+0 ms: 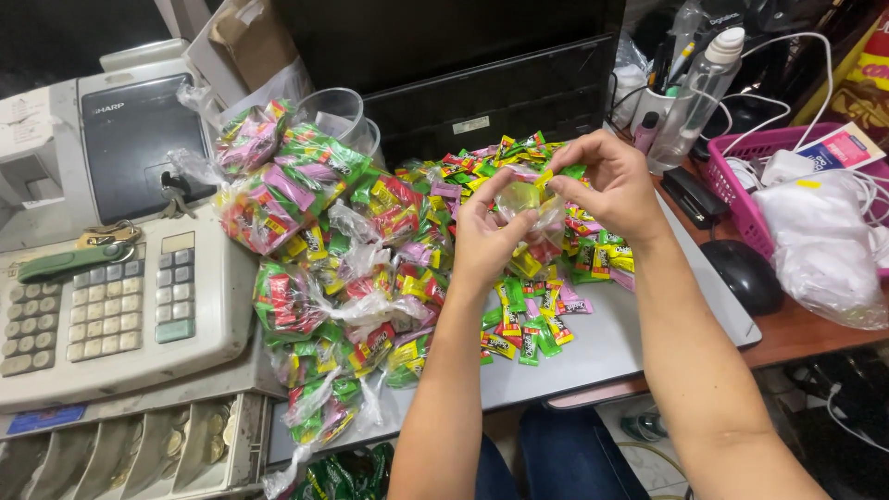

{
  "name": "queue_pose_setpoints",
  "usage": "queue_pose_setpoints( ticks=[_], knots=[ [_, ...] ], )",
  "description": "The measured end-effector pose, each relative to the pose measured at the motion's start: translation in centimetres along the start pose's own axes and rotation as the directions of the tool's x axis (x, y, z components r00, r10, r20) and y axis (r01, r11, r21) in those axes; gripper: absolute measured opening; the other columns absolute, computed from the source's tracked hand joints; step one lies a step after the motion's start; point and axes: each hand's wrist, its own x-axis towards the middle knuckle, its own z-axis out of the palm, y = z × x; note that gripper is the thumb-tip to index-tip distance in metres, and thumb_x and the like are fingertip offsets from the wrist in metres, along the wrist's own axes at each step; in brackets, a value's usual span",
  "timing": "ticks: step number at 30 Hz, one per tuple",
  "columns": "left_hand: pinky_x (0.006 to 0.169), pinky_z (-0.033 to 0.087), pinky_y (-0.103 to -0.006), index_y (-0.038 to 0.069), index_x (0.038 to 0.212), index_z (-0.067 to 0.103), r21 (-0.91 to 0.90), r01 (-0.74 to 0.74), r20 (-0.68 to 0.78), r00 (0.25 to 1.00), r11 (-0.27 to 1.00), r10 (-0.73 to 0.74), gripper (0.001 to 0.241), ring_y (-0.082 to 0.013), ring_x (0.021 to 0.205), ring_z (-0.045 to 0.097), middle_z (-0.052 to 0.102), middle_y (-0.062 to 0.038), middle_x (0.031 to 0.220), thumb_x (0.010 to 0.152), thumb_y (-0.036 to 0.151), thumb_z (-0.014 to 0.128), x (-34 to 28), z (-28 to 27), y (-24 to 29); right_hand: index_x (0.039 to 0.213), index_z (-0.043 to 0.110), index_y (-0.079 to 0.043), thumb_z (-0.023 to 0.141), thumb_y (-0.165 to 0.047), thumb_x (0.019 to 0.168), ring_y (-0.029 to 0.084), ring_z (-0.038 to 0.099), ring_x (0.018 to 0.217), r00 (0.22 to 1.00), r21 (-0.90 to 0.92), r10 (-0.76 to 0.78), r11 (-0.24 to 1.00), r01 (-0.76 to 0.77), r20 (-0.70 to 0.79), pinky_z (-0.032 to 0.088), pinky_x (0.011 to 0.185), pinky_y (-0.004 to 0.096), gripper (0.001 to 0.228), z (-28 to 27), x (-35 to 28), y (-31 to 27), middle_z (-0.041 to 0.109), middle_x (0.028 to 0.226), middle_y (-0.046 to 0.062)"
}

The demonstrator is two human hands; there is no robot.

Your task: Bagging small individual candies from a large pile into small plastic bags

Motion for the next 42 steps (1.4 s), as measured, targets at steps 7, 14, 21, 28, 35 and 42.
queue_pose_setpoints(
  ticks=[7,14,21,28,35,42],
  knots=[
    [0.053,0.067,-0.0347,-0.006,0.147,0.047,-0.013,-0.009,-0.003,1.000,1.000,0.009,0.071,-0.0264,0.067,0.074,0.063,-0.028,0.125,0.081,-0.010,0.073,0.0,0.0,0.1,0.108,0.065,0.008,0.072,0.008,0.091,0.024,0.068,0.108,0.999,-0.009,0.007,1.000,-0.006,0.044,0.056,0.093,0.036,0.018,0.4,0.0,-1.5,0.072,0.107,0.021],
    [0.047,0.066,-0.0387,-0.004,0.152,0.041,-0.033,0.029,0.054,0.998,0.999,-0.027,0.076,-0.0322,0.058,0.073,0.069,-0.031,0.102,0.082,-0.008,0.072,-0.2,0.0,0.8,0.119,0.067,0.001,0.076,0.004,0.090,0.018,0.072,0.096,0.996,0.033,0.086,0.996,-0.087,0.035,0.058,0.086,0.030,0.031,2.5,-0.1,-2.3,0.075,0.105,0.015],
    [0.051,0.067,-0.0366,-0.002,0.148,0.048,0.016,-0.001,0.065,0.998,1.000,0.000,0.073,-0.0343,0.078,0.076,0.056,-0.032,0.138,0.080,-0.013,0.072,0.1,-0.4,-0.5,0.120,0.068,-0.008,0.075,-0.006,0.100,0.011,0.070,0.087,0.964,-0.392,0.088,0.901,-0.184,-0.251,0.053,0.074,0.023,0.021,-4.2,-0.1,4.5,0.075,0.104,0.009],
    [0.055,0.069,-0.0338,0.000,0.148,0.049,0.037,-0.055,0.090,0.995,0.998,0.051,0.074,-0.0331,0.091,0.075,0.052,-0.023,0.146,0.080,-0.010,0.076,0.6,-1.1,-1.3,0.155,0.047,-0.026,0.067,-0.049,0.096,0.041,0.039,0.144,0.685,-0.800,0.669,0.224,-0.556,-0.289,0.027,0.109,0.077,0.066,-6.2,-2.8,11.2,0.043,0.159,0.009],
    [0.049,0.068,-0.0330,-0.003,0.146,0.049,0.022,-0.049,0.083,0.995,0.999,0.047,0.070,-0.0329,0.080,0.076,0.053,-0.025,0.145,0.080,-0.013,0.072,0.5,-1.0,-0.8,0.115,0.074,-0.014,0.076,-0.024,0.086,0.043,0.065,0.113,0.862,-0.872,0.488,0.351,-0.341,-0.141,0.049,0.099,0.056,0.031,-6.2,-3.4,12.5,0.070,0.110,0.019],
    [0.046,0.067,-0.0332,-0.005,0.147,0.046,-0.008,-0.050,0.094,0.994,0.999,0.050,0.071,-0.0308,0.074,0.076,0.051,-0.025,0.147,0.081,-0.014,0.072,0.6,-1.2,-1.6,0.139,0.062,-0.026,0.070,-0.031,0.089,0.038,0.044,0.138,0.744,-0.863,0.636,0.243,-0.444,-0.204,0.042,0.101,0.062,0.051,-4.5,-2.5,9.6,0.049,0.151,0.011]
  ],
)
